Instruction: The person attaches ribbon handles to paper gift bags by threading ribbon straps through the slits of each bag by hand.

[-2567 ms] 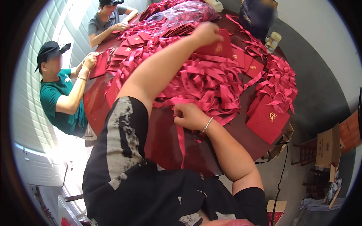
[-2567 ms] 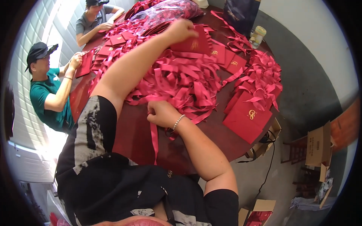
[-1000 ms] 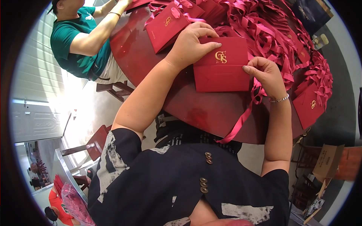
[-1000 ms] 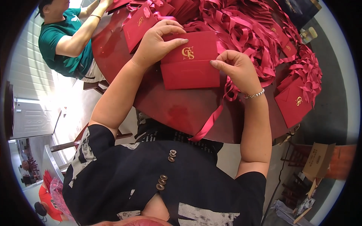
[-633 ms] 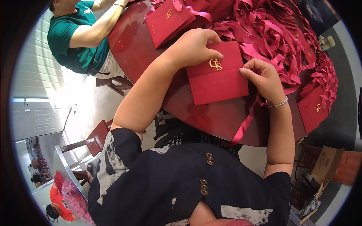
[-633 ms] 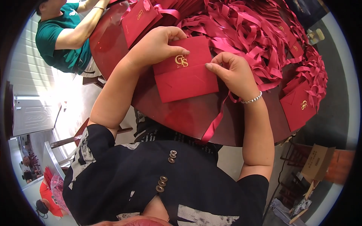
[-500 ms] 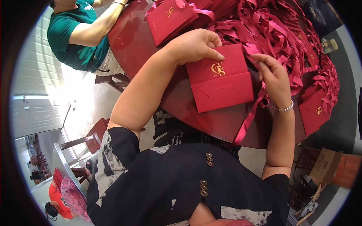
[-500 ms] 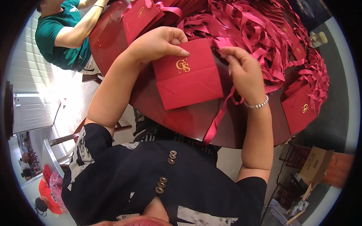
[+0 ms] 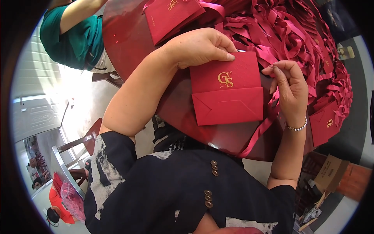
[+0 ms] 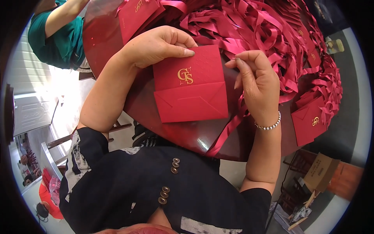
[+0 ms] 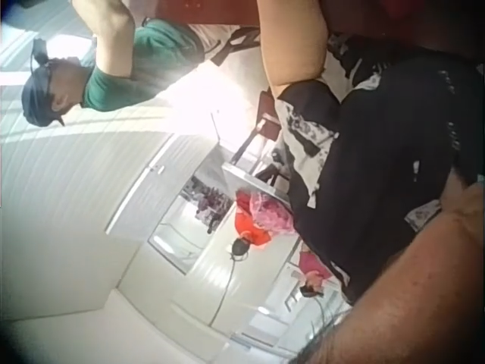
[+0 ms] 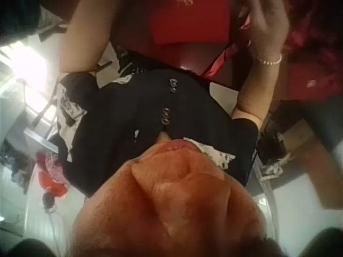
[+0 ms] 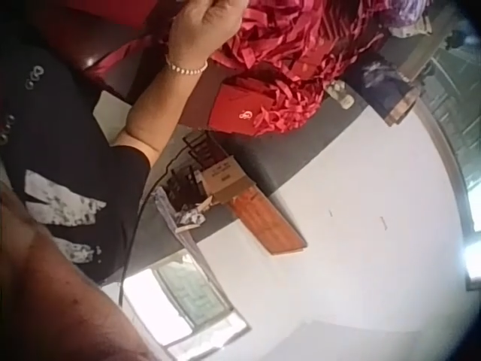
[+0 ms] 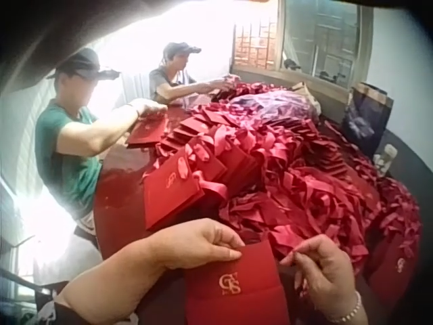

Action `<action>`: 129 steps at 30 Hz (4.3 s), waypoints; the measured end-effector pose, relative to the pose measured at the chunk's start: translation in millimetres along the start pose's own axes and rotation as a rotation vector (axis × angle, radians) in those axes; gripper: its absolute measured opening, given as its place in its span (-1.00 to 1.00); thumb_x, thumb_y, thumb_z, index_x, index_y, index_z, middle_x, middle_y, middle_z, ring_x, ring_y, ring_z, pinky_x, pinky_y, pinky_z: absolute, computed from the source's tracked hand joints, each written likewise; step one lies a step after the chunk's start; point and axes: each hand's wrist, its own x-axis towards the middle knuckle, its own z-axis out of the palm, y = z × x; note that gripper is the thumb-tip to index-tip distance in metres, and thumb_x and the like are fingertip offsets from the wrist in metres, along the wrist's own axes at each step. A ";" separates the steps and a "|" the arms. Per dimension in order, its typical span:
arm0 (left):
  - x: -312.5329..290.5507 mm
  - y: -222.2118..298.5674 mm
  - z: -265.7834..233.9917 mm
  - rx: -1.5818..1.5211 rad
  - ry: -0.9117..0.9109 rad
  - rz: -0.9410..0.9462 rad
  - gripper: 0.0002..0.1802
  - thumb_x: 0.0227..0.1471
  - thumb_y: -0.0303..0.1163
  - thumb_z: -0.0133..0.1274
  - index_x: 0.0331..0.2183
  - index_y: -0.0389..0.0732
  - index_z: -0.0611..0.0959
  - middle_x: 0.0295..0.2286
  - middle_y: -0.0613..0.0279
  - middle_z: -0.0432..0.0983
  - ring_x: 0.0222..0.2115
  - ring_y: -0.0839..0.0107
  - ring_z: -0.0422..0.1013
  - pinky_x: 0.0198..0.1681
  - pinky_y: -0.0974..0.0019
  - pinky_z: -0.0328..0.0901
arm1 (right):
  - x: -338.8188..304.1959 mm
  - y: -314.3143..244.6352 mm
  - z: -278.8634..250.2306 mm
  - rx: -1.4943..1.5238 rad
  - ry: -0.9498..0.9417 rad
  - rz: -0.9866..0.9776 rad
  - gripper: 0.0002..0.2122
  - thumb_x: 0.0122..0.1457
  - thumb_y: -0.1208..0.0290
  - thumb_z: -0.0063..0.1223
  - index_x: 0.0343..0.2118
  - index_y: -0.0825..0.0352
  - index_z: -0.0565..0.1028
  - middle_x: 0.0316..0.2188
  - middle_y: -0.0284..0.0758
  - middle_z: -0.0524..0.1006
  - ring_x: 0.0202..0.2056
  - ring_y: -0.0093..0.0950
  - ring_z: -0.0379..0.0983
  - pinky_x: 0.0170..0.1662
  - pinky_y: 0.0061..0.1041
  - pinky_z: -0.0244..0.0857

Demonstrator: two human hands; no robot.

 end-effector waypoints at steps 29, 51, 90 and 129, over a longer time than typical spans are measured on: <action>3.4 4.4 13.0 0.270 -0.004 0.063 -0.84 0.11 -0.44 0.14 -0.28 -0.31 0.58 -0.52 0.42 0.52 -0.48 0.68 0.37 -0.38 0.53 0.27 | 10.0 -0.9 36.2 -0.447 -0.008 -0.304 -0.92 0.10 0.66 0.23 -0.35 0.45 0.55 -0.43 -0.36 0.53 -0.41 -0.62 0.43 -0.34 -0.64 0.28; 0.0 7.0 21.6 0.379 0.142 0.299 -0.86 -0.11 -0.52 0.09 -0.42 -0.37 0.60 -0.57 -0.03 0.59 -0.53 0.19 0.54 -0.42 0.25 0.38 | 7.3 -20.8 40.6 -0.442 -0.081 -0.272 -0.96 0.07 0.63 0.17 -0.40 0.47 0.58 -0.41 -0.18 0.59 -0.40 -0.27 0.57 -0.32 -0.45 0.43; -21.6 17.5 41.3 0.510 -0.327 0.770 -0.78 -0.13 -0.57 0.29 -0.35 -0.25 0.63 -0.49 0.13 0.56 -0.45 0.10 0.51 -0.40 0.22 0.39 | 27.1 -5.7 -2.1 0.210 -0.976 -0.051 -0.88 0.16 0.50 0.21 -0.31 0.43 0.55 -0.27 -0.31 0.50 -0.17 -0.46 0.39 -0.03 -0.48 0.27; -47.5 1.6 2.3 0.868 0.180 0.296 -0.43 -0.22 -0.19 0.39 -0.17 -0.28 0.60 -0.27 0.05 0.53 -0.17 0.09 0.43 -0.04 0.15 0.33 | -101.6 -44.1 -13.3 -0.589 -0.268 0.129 -0.81 0.04 0.62 0.21 -0.28 0.39 0.45 -0.54 -0.31 0.44 -0.50 -0.50 0.41 -0.39 -0.53 0.31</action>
